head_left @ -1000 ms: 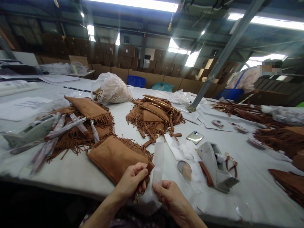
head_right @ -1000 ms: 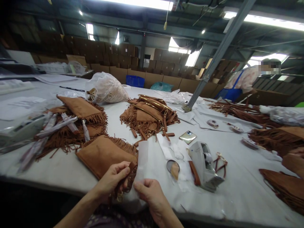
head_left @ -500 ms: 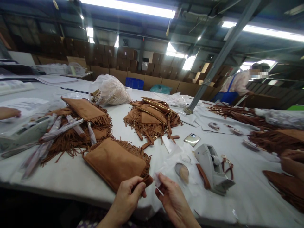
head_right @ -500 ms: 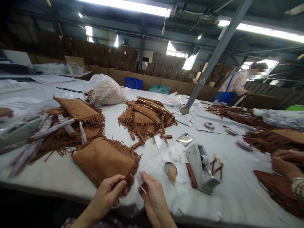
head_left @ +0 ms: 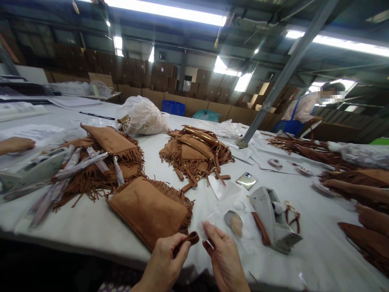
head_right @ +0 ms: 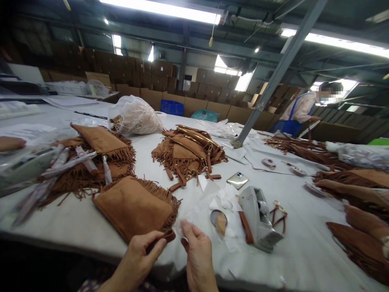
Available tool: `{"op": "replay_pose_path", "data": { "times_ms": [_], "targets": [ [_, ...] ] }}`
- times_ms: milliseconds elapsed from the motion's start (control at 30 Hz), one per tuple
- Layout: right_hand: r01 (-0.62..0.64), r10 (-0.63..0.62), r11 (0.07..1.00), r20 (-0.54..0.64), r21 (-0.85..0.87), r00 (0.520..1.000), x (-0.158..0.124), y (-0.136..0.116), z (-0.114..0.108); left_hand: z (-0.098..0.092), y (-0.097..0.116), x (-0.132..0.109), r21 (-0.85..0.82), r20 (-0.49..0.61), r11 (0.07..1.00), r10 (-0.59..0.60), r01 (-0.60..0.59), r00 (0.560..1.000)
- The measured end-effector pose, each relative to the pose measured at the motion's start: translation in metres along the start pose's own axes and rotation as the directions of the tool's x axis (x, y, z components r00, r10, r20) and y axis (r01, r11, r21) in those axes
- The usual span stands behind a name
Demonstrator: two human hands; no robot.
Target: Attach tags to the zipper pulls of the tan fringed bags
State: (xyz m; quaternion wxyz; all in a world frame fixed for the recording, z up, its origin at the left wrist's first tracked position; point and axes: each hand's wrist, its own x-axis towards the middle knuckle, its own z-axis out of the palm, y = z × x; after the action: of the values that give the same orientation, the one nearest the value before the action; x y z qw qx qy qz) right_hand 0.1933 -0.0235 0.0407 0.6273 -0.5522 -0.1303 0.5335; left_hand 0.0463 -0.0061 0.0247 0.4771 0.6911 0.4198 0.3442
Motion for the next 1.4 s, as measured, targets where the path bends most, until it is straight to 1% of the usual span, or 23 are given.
{"op": "replay_pose_path", "data": {
  "times_ms": [100, 200, 267, 367, 467, 600, 700, 833, 900, 1133, 1400],
  "targets": [
    [0.080, -0.082, 0.995, -0.038, -0.060, 0.996, 0.001, 0.003, 0.001, 0.000, 0.000, 0.001, -0.021, 0.006, 1.000, -0.022, 0.022, 1.000],
    [0.106, -0.108, 0.991, -0.015, -0.080, 0.994, 0.002, 0.006, 0.002, 0.001, -0.003, 0.003, -0.062, -0.002, 0.997, -0.056, 0.056, 0.998],
    [0.074, -0.073, 0.996, 0.004, -0.059, 0.997, 0.002, 0.008, 0.002, 0.001, -0.006, 0.004, -0.110, -0.027, 0.990, -0.094, 0.090, 0.995],
    [-0.022, 0.022, 1.000, -0.007, 0.014, 1.000, 0.003, 0.010, 0.003, -0.001, -0.011, 0.007, -0.206, -0.035, 0.970, -0.135, 0.125, 0.990],
    [-0.101, 0.103, 0.990, -0.014, 0.097, 0.995, 0.003, 0.013, 0.005, -0.003, -0.012, 0.006, -0.242, 0.010, 0.961, -0.132, 0.130, 0.991],
    [-0.126, 0.124, 0.986, 0.024, 0.109, 0.992, 0.003, 0.015, 0.007, -0.005, -0.007, 0.001, -0.209, 0.074, 0.967, -0.133, 0.146, 0.988],
    [-0.105, 0.102, 0.991, 0.044, 0.086, 0.994, 0.001, 0.014, 0.008, -0.005, -0.005, 0.000, -0.190, 0.062, 0.972, -0.128, 0.138, 0.990],
    [-0.089, 0.087, 0.992, 0.026, 0.091, 0.996, -0.001, 0.012, 0.010, -0.003, -0.008, 0.001, -0.257, 0.025, 0.953, -0.161, 0.162, 0.987],
    [-0.080, 0.078, 0.994, 0.025, 0.078, 0.997, -0.001, 0.012, 0.010, -0.002, -0.010, 0.001, -0.258, 0.024, 0.953, -0.158, 0.159, 0.987],
    [0.069, -0.067, 0.993, 0.028, -0.095, 0.997, 0.001, 0.018, 0.009, -0.004, -0.009, 0.001, -0.173, 0.011, 0.980, -0.096, 0.096, 0.995],
    [0.172, -0.169, 0.973, 0.035, -0.153, 0.985, -0.004, 0.021, 0.010, -0.004, -0.005, 0.005, -0.155, 0.003, 0.984, -0.090, 0.089, 0.996]
  ]
}}
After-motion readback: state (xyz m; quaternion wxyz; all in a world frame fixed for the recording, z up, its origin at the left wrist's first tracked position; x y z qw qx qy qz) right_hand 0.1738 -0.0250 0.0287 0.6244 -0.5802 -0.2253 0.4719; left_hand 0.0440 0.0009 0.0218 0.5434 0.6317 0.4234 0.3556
